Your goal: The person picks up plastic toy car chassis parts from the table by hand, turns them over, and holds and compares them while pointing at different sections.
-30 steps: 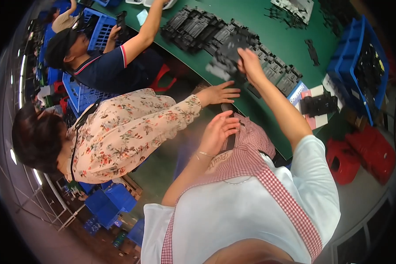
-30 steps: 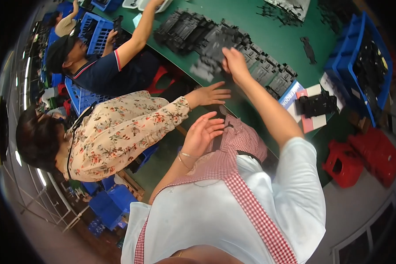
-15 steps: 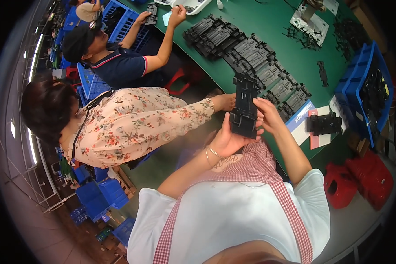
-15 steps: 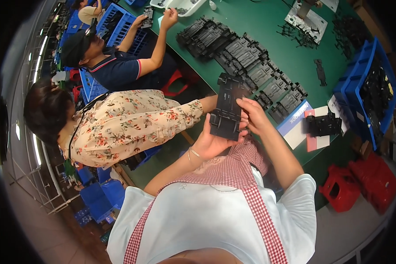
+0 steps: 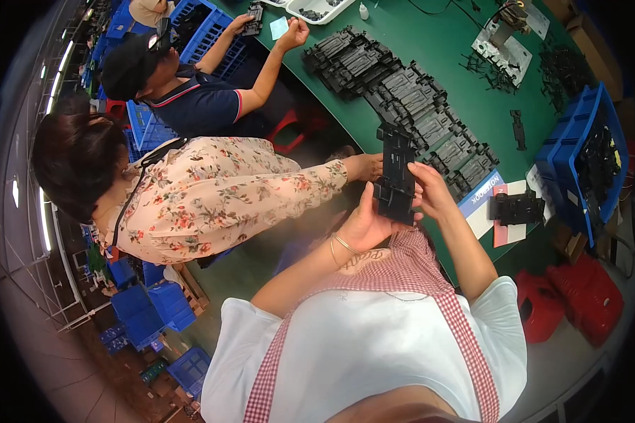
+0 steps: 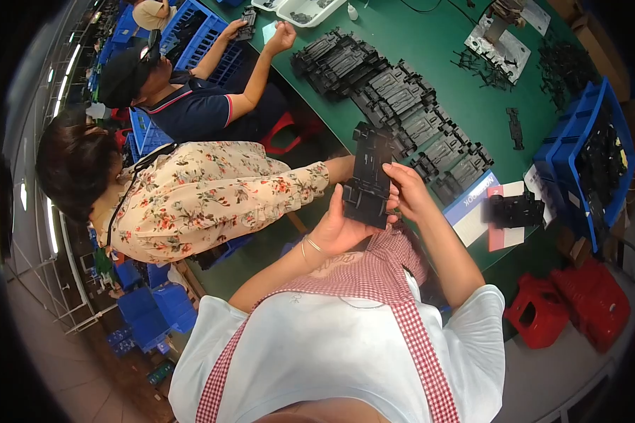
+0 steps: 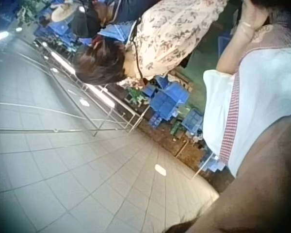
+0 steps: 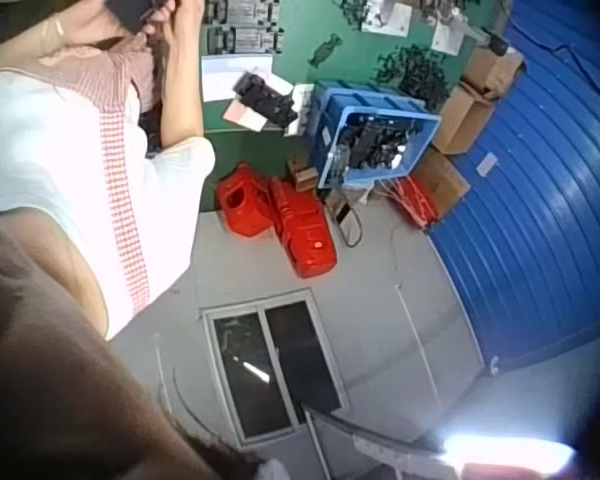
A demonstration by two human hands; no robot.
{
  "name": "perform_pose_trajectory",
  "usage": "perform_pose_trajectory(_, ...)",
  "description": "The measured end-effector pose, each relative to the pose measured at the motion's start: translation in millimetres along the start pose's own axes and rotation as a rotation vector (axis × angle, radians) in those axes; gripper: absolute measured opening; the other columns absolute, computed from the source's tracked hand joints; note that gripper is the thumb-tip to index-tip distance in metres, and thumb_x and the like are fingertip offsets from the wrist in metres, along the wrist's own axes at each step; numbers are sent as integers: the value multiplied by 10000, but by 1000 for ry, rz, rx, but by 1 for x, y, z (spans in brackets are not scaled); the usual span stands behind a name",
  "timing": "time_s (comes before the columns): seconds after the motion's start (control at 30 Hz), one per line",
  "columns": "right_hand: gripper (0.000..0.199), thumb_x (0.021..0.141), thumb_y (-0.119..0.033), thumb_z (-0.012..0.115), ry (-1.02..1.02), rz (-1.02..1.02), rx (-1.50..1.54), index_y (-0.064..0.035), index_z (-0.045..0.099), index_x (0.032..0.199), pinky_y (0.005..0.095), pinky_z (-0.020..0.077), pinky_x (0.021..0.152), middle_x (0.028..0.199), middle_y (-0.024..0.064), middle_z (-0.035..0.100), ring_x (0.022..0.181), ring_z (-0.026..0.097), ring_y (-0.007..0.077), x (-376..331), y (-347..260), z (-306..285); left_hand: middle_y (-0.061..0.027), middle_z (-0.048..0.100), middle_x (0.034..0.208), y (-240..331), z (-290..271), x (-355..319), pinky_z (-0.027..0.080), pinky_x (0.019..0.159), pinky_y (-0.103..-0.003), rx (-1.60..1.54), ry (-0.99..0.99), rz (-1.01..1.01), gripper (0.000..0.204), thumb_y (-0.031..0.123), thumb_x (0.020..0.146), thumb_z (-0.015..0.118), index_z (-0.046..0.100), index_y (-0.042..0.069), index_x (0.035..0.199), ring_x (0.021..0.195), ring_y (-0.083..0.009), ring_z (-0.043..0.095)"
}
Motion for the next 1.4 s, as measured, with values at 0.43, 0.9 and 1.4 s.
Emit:
perform_pose_trajectory(0.43, 170, 915, -180, 487, -1, -23, 6, -39, 544, 839, 177, 271, 387, 560, -50, 417, 445, 325, 25, 3, 1, -3, -88, 562, 1161, 2, -3, 3, 440, 849, -313, -7, -4, -15, 853, 744, 796, 284, 417, 60, 1288, 1024, -229, 557)
perform_pose_trajectory(0.9, 166, 914, -190, 496, -33, -22, 11, -44, 558, 866, 168, 286, 408, 574, -60, 433, 453, 333, 16, 2, 0, -4, -100, 555, 1165, 0, -8, 4, 425, 896, -338, -19, -25, -15, 839, 730, 808, 280, 415, 57, 1289, 1034, -237, 549)
perform_pose_trajectory(1.4, 152, 910, -177, 498, 30, -27, -9, -52, 540, 836, 173, 266, 395, 574, -58, 436, 448, 328, 16, 2, -2, -2, -101, 558, 1166, 2, -6, 5, 428, 888, -326, 3, -17, -31, 857, 740, 800, 279, 409, 51, 1292, 1036, -231, 550)
Point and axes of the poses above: each hand's wrist, its own x-axis towards the middle knuckle, its own z-axis out of the palm, y = z × x, the point moved 3 cm from there along x, towards the middle knuckle
